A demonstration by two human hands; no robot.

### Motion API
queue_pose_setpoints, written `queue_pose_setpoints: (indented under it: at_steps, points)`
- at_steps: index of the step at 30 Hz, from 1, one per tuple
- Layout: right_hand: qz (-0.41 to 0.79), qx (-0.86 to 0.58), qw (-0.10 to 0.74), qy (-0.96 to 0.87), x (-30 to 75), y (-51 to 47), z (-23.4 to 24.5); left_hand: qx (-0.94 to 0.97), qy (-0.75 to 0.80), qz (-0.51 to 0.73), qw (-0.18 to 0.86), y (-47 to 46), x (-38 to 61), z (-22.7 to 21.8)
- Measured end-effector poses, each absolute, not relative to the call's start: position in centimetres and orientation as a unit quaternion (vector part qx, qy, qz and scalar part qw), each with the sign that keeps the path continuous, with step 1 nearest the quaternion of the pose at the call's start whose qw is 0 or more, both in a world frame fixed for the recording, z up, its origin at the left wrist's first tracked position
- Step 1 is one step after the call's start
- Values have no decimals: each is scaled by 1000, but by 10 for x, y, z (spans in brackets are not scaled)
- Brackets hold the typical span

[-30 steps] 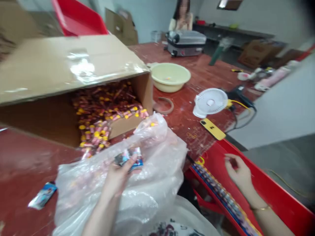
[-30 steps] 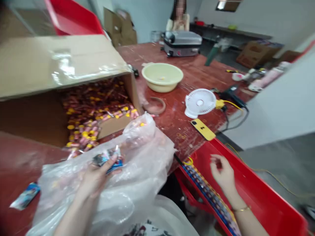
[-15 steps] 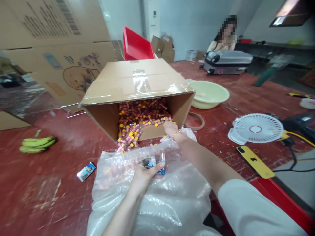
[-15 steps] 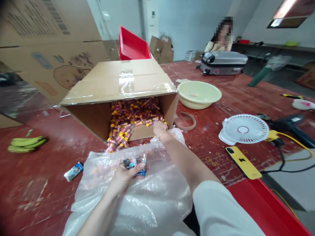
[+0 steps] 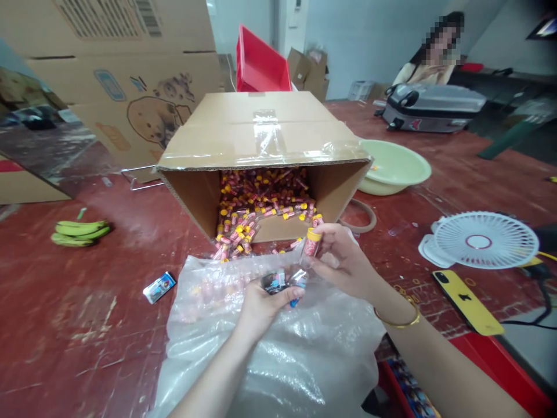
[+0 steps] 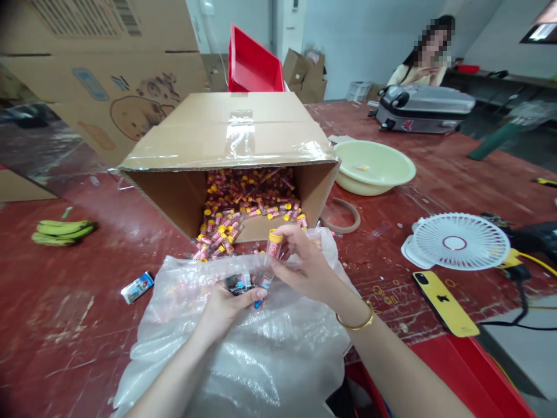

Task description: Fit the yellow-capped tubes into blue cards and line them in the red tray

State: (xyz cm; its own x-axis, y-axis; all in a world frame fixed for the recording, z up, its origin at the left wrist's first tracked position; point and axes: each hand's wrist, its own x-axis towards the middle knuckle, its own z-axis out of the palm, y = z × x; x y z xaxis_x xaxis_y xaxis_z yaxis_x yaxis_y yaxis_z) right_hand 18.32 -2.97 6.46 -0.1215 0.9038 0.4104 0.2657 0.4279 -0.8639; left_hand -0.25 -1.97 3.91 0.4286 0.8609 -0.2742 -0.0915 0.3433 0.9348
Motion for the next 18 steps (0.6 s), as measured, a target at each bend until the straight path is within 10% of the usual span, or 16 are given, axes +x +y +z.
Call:
queue_pose_setpoints:
  at_steps: [18]
  points:
    - [333, -482, 488, -647, 181, -32, 54, 474, 422, 324, 702, -19, -1, 23]
